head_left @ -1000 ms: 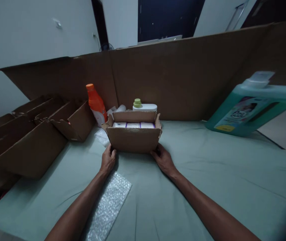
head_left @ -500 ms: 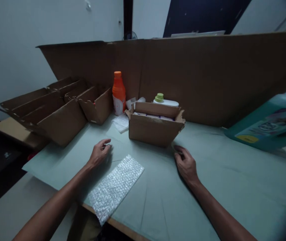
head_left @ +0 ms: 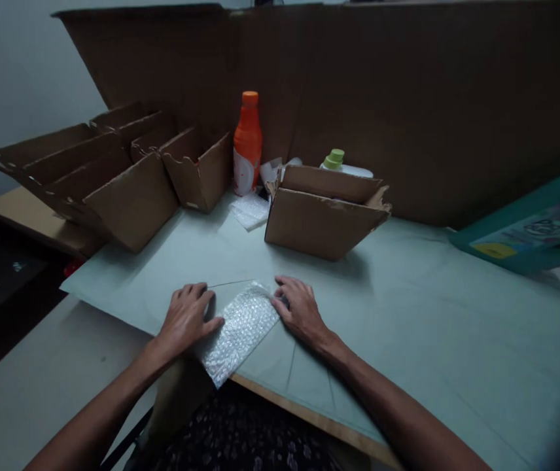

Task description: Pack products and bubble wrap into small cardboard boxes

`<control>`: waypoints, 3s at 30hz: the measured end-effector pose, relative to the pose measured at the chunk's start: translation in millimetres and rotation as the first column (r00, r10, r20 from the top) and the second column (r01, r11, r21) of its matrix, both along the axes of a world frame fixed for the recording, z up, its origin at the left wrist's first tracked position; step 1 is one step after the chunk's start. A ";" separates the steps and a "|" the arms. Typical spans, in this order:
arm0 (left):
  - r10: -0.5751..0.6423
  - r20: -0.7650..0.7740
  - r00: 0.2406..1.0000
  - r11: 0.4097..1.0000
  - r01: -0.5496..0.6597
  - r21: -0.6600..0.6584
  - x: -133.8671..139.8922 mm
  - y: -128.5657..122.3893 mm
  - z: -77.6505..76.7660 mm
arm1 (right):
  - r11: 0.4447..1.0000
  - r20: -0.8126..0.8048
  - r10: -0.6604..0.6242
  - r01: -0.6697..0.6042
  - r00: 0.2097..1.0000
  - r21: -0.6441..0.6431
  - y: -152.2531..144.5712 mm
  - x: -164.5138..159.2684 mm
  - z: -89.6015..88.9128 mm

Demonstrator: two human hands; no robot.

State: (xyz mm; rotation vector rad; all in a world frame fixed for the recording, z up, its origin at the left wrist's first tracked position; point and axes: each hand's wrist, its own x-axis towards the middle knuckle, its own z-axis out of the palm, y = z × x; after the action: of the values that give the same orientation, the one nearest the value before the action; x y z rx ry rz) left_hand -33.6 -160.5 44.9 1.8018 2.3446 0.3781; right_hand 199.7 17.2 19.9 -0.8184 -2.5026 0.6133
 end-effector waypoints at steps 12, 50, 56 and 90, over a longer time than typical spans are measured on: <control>-0.113 0.344 0.932 0.993 0.091 0.078 33.2 13.4 0.0 | 0.889 -0.338 -0.384 0.245 0.859 -0.387 -41.8 81.5 31.9; -0.114 -0.040 0.993 0.986 0.118 0.120 45.6 54.1 -24.4 | 0.953 0.136 -0.291 0.274 0.947 0.126 2.0 102.3 -3.5; -0.081 0.129 0.988 0.950 0.038 0.309 58.1 32.1 -30.1 | 0.972 -0.049 -0.229 0.227 0.972 -0.056 -11.6 99.3 3.5; -0.249 0.246 0.937 0.955 0.195 0.221 29.1 283.6 170.4 | 0.987 0.253 -0.144 0.157 0.957 -0.029 195.0 45.7 217.0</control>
State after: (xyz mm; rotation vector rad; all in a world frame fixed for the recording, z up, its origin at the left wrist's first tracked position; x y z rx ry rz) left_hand -4.5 123.1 215.2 1.9316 1.9514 0.7887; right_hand 245.3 212.1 236.9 -1.1582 -2.6239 0.5500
